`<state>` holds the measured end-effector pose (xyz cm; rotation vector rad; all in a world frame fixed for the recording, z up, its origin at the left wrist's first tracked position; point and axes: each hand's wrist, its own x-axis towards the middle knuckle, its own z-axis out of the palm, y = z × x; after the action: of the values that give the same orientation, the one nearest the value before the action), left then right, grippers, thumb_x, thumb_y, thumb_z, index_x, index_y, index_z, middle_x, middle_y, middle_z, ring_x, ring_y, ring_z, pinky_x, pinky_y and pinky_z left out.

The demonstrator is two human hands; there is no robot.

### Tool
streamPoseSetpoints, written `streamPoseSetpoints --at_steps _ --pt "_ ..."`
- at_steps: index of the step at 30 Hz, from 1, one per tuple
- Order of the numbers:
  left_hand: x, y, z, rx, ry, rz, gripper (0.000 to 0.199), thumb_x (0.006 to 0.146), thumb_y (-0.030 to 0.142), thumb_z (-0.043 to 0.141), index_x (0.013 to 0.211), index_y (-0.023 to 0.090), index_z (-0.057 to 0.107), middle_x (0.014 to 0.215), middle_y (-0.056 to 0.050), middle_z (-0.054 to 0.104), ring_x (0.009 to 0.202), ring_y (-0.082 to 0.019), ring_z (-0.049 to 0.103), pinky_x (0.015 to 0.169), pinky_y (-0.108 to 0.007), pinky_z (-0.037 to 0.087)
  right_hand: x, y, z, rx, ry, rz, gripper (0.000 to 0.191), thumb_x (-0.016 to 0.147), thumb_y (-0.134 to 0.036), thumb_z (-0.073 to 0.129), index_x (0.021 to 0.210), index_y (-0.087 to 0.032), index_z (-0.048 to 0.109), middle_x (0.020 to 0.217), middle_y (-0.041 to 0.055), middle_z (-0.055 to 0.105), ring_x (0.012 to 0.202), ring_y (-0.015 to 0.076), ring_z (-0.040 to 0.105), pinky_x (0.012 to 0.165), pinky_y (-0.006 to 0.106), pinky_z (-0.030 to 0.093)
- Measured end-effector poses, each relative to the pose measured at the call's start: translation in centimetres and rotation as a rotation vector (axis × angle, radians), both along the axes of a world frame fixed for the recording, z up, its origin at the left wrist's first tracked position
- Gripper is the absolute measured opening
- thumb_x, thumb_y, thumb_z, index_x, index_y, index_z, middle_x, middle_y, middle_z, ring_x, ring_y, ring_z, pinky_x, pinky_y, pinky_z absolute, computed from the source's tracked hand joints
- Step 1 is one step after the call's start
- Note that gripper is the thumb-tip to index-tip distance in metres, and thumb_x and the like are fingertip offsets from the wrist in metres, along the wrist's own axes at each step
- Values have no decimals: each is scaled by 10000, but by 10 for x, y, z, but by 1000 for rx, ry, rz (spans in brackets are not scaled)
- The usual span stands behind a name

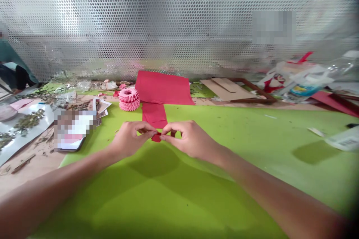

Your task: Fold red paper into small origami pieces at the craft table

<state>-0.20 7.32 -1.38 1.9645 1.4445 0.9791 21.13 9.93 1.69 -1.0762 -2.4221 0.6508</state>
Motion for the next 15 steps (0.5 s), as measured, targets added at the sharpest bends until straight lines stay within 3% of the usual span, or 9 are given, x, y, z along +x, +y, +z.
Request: streamPoseSetpoints --at_steps 6,11,15 --pt "0 1 -3 -6 3 1 162 857 289 619 827 252 774 871 12 780 780 -169 711 636 -234 502 2 3 0 68 10 127 153 891 -314 645 854 -198 737 773 10 738 610 118 614 574 242 396" --pt "0 1 -5 -1 -4 -1 171 862 279 607 851 240 774 859 4 782 739 -171 705 649 -252 525 3 3 -2 125 23 90 148 903 -285 614 846 -200 721 758 7 737 601 119 628 582 240 415" --pt "1 -2 -2 34 -36 -89 180 850 227 612 935 228 771 938 -9 781 804 -171 717 746 -266 551 3 2 -4 215 22 73 104 883 -243 629 858 -198 720 773 8 743 605 122 637 593 245 426"
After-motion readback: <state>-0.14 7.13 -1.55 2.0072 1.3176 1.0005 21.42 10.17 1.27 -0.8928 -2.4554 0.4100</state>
